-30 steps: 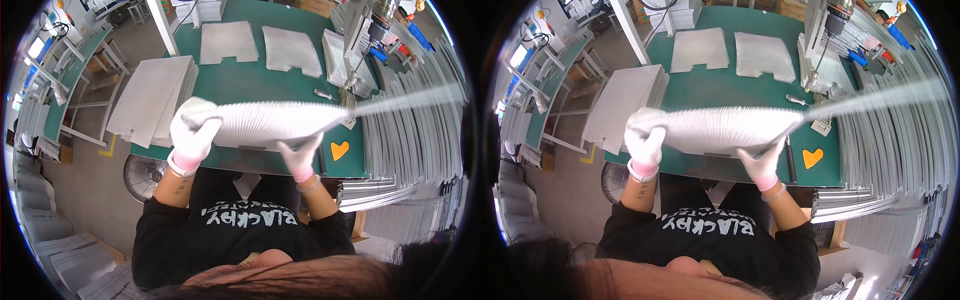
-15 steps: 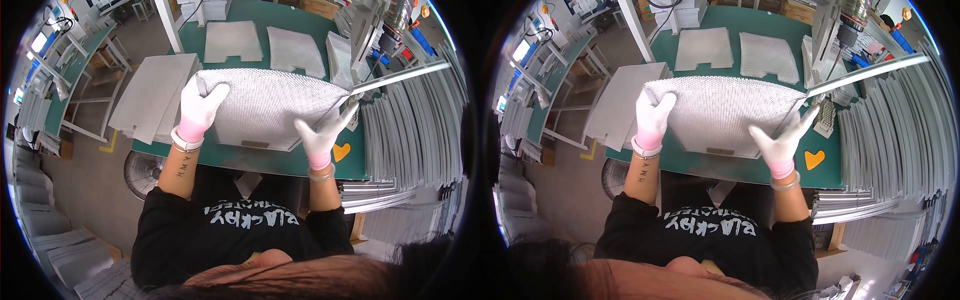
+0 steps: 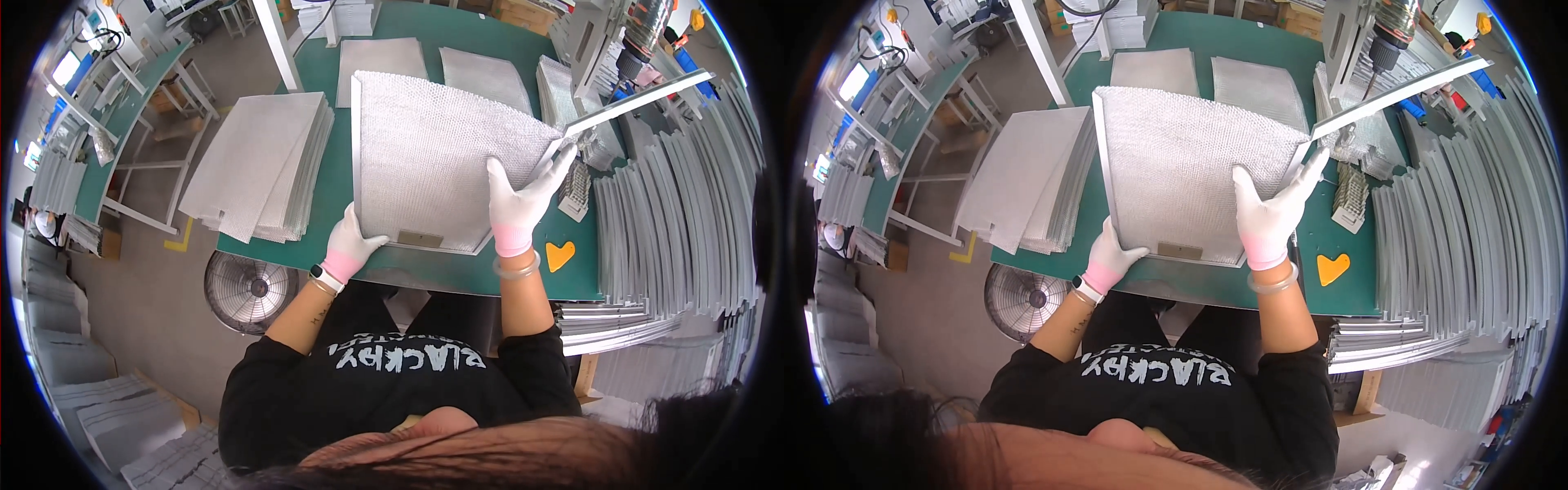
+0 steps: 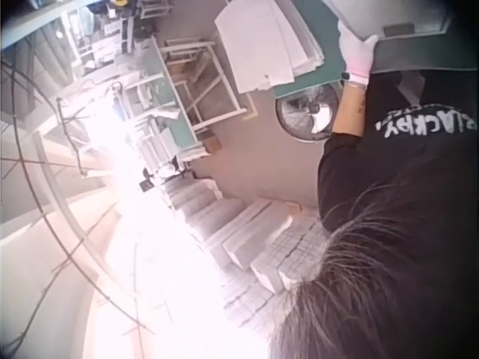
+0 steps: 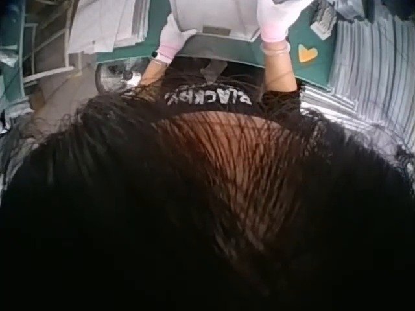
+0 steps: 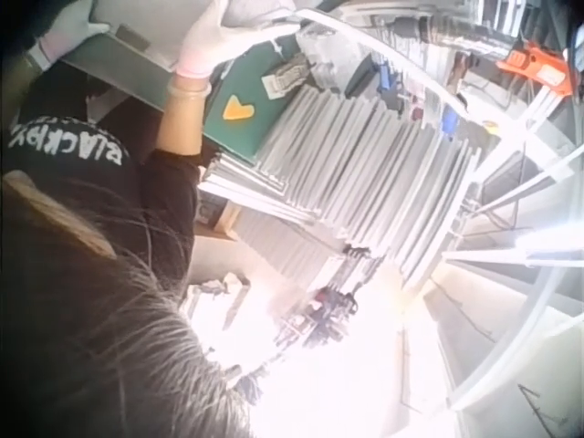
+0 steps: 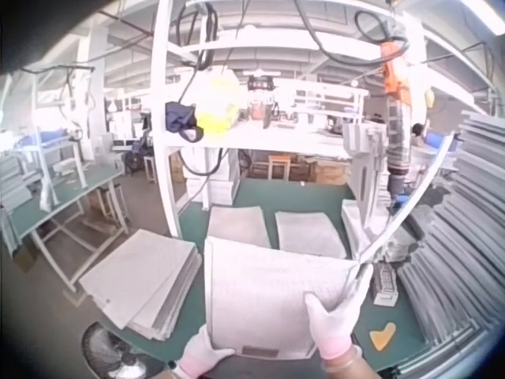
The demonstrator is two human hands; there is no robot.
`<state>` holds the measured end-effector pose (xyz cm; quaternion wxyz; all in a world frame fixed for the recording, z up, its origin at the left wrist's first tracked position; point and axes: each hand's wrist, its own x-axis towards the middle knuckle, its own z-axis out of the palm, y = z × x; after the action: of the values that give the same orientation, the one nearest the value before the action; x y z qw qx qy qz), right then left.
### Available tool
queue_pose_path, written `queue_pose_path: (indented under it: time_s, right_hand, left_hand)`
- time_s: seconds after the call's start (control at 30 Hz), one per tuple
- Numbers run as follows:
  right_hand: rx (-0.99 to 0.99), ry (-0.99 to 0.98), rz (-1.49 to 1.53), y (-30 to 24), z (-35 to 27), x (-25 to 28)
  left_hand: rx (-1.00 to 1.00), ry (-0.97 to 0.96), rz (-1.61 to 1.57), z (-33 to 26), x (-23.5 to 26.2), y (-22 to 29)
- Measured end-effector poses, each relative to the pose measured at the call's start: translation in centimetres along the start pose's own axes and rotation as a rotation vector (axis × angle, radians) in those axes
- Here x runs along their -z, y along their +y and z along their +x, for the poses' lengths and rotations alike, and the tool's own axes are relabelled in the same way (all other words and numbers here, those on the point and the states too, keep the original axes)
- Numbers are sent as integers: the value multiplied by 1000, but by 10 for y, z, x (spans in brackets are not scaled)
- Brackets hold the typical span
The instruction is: Assembling metal frames onto mesh filter components using a mallet and an electric screwdriver.
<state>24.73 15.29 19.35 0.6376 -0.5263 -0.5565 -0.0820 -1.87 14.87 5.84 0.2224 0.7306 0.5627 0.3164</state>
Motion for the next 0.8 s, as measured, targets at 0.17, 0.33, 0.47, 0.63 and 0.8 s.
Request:
queue_pose_path:
  time_s: [0.17, 0.33, 0.47, 0.63, 0.8]
  right_hand:
    - [-26, -14, -31, -1, 1, -1]
    - [-32, 6, 11, -4, -5, 8]
    - [-14, 6, 81, -6, -10, 15]
    - [-10, 15, 13, -9, -22, 34]
    - [-238, 66, 235, -30, -43, 45]
  left_hand:
    - [-55, 2, 2, 0, 6, -1]
    - [-106, -253, 17, 5, 34, -16]
    - [-44, -309, -640, 26, 75, 39]
    - [-213, -9, -837, 60, 127, 117]
    - [-426, 217, -824, 49, 112, 103]
